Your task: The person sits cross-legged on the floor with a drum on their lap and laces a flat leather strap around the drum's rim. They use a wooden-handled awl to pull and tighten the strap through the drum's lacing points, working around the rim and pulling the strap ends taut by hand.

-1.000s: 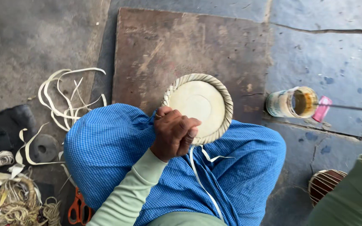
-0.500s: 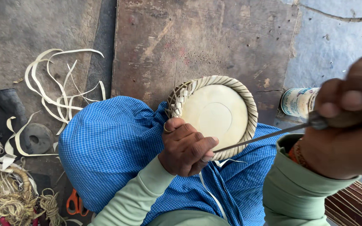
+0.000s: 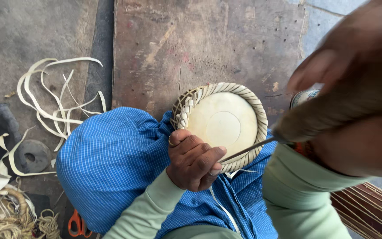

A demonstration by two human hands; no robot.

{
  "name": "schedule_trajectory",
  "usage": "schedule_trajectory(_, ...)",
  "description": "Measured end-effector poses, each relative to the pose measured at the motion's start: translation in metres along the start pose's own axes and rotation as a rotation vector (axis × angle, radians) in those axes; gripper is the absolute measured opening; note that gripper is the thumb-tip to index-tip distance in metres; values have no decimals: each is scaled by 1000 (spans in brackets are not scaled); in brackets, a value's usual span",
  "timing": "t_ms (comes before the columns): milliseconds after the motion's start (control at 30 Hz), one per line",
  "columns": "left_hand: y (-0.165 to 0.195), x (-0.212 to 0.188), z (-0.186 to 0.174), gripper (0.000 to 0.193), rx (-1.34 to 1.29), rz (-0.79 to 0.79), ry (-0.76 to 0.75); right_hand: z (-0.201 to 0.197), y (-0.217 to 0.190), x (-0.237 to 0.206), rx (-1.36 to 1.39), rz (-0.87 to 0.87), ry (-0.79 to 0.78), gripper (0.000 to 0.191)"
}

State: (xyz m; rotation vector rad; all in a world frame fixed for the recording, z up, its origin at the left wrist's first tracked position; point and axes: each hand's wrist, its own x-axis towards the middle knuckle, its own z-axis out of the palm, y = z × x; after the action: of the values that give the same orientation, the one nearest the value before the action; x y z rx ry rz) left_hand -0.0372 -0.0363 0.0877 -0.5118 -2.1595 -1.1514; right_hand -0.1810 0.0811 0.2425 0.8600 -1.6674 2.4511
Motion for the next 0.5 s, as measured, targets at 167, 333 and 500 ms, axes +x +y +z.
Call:
schedule_trajectory(167,1,3,3,23,-35,-89,23,8,14,10,-7,-20,-9,16)
schedule_trajectory(333,2,7,4,24,-38,-92,60,22,22,9,-299,203,-121,13)
schedule_trajectory(500,2,10,16,20,-75,-33,75,0,36,-21,-499,398,-314,21)
